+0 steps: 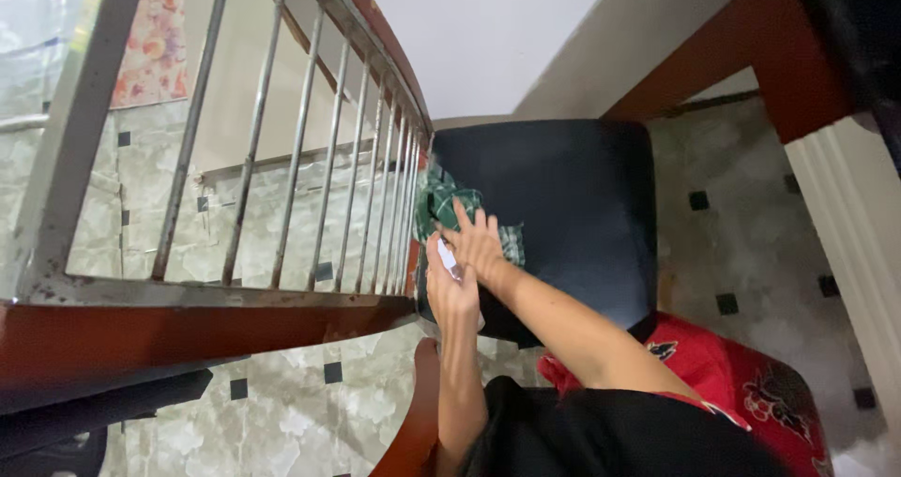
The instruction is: The person cleans a dining area by spraying a cleaning solution and wiping surfaces with a cloth. They clean the tabletop, a tiered food container, and the seats and backrests of several chairs.
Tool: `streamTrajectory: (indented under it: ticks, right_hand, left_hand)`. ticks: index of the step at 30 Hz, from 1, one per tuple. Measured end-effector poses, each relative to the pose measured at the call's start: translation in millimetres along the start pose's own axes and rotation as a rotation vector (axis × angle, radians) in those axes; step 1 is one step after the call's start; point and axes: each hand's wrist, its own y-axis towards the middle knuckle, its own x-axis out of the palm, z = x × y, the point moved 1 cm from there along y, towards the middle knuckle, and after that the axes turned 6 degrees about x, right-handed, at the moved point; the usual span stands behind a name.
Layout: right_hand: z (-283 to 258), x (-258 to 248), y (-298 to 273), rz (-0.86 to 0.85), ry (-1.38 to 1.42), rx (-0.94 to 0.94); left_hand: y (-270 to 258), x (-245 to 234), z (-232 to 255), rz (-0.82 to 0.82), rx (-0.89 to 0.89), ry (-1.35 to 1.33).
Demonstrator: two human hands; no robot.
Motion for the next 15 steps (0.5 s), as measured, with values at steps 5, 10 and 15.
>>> streamTrajectory:
  ticks: [5, 10, 15]
  right_hand:
    - [-16, -4, -43, -0.354, -0.134, -0.234]
    - [0, 4, -49, -0.473, -0.034, -0.364]
    - [82, 15, 43, 0.221, -0.103, -0.157]
  left_hand:
    - [6, -1, 8, 0.07, -0.022, 0.001]
    - [7, 0, 5, 0.057, -0.044, -0.019]
    - [8, 10, -3, 0.013, -0.125, 0.014]
